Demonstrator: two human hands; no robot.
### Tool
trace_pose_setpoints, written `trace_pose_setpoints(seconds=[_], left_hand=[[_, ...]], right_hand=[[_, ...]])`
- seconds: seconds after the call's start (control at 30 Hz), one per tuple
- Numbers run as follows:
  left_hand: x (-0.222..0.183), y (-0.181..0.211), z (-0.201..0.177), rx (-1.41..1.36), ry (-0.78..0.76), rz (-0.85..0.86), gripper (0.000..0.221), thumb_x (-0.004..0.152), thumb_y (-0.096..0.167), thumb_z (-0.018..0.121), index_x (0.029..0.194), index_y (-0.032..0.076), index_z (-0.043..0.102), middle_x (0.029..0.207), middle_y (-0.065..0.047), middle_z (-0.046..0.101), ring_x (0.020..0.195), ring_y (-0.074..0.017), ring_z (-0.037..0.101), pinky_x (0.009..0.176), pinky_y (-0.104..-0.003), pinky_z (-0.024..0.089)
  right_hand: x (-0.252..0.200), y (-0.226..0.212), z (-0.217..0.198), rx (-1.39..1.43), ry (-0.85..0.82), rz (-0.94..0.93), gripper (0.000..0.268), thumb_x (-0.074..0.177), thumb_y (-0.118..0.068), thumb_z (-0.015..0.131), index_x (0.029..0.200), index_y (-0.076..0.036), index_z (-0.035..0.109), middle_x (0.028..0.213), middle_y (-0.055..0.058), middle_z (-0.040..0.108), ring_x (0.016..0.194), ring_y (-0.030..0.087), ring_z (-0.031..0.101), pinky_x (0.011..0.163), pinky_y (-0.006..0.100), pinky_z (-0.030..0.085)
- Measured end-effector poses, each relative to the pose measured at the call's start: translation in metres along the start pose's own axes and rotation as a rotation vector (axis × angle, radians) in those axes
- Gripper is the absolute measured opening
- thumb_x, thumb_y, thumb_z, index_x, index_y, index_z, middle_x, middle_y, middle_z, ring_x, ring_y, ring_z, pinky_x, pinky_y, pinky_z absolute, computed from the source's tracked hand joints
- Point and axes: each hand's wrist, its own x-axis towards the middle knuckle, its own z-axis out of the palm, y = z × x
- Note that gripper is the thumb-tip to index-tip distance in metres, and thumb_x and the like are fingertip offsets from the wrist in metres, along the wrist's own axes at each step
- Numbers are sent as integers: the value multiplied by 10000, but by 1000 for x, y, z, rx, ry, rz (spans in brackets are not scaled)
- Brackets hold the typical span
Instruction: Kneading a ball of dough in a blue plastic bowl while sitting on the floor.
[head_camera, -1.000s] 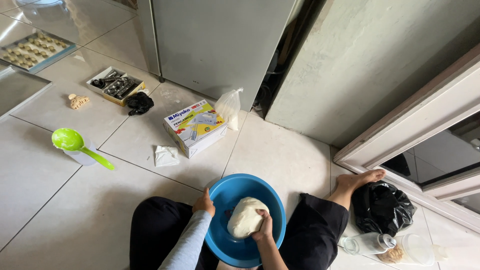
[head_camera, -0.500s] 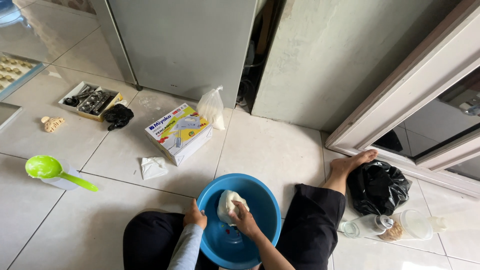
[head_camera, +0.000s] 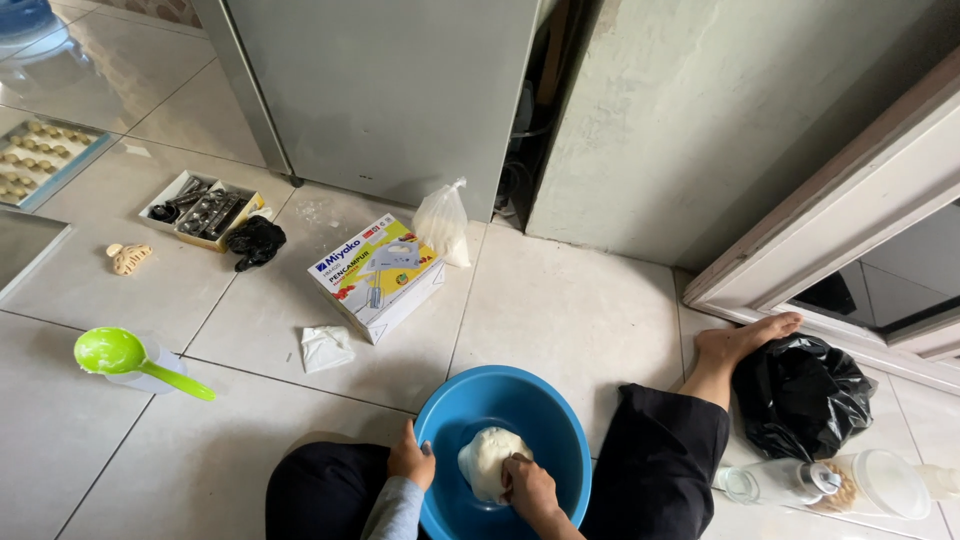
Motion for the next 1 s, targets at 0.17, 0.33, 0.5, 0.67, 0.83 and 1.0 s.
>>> trace_pose_setpoints(seconds=[0.17, 0.33, 0.5, 0.67, 0.83, 1.0], left_hand=[[-1, 1, -2, 18, 1, 12, 623, 986, 213, 581, 1554, 165, 330, 1310, -118, 671, 1112, -284, 732, 973, -399, 617], [1, 0, 0, 8, 2, 21, 642, 981, 198, 588, 1561, 168, 316, 1310, -119, 668, 1101, -286, 732, 954, -400, 623], [-2, 3, 1, -39, 45, 11, 635, 982, 210, 575, 1557, 204, 306, 1263, -117, 690, 1062, -292, 748, 942, -421, 627], [1, 3, 2, -92, 34, -8, 627, 997, 234, 561, 1571, 213, 310, 1402, -95, 621, 1205, -302, 685, 1039, -429, 575], [11, -3, 12, -70, 51, 15, 577, 984, 215, 571, 1524, 244, 370, 1326, -82, 673, 1150, -292, 710, 1007, -425, 582], [13, -6, 14, -39, -23, -21, 644, 995, 196, 578, 1576, 224, 301, 1413, -77, 618, 1244, -259, 663, 1063, -392, 555]], right_hand=[[23, -4, 14, -239, -164, -36, 449, 816, -81, 830, 1209, -41, 617, 1334, 122, 553, 1108, 276, 665, 987, 347, 579], [47, 3, 31, -296, -126, -40, 667, 841, -69, 831, 1335, 117, 423, 1251, 211, 513, 1041, 300, 687, 861, 310, 661], [56, 20, 38, -157, 51, -86, 508, 867, -60, 746, 1227, 40, 402, 1090, 253, 615, 861, 353, 730, 749, 408, 660], [29, 22, 3, -79, -108, -235, 283, 794, -65, 810, 1044, -121, 690, 1262, 91, 528, 1064, 289, 583, 971, 361, 507], [-14, -18, -41, 260, -505, 295, 372, 1099, -421, 401, 1425, -292, 524, 1507, -94, 537, 1349, 97, 572, 1243, 314, 355], [-12, -9, -5, -330, -592, 112, 411, 1056, -474, 410, 1461, -536, 448, 1738, -137, 117, 1627, 180, 12, 1314, 600, -11]])
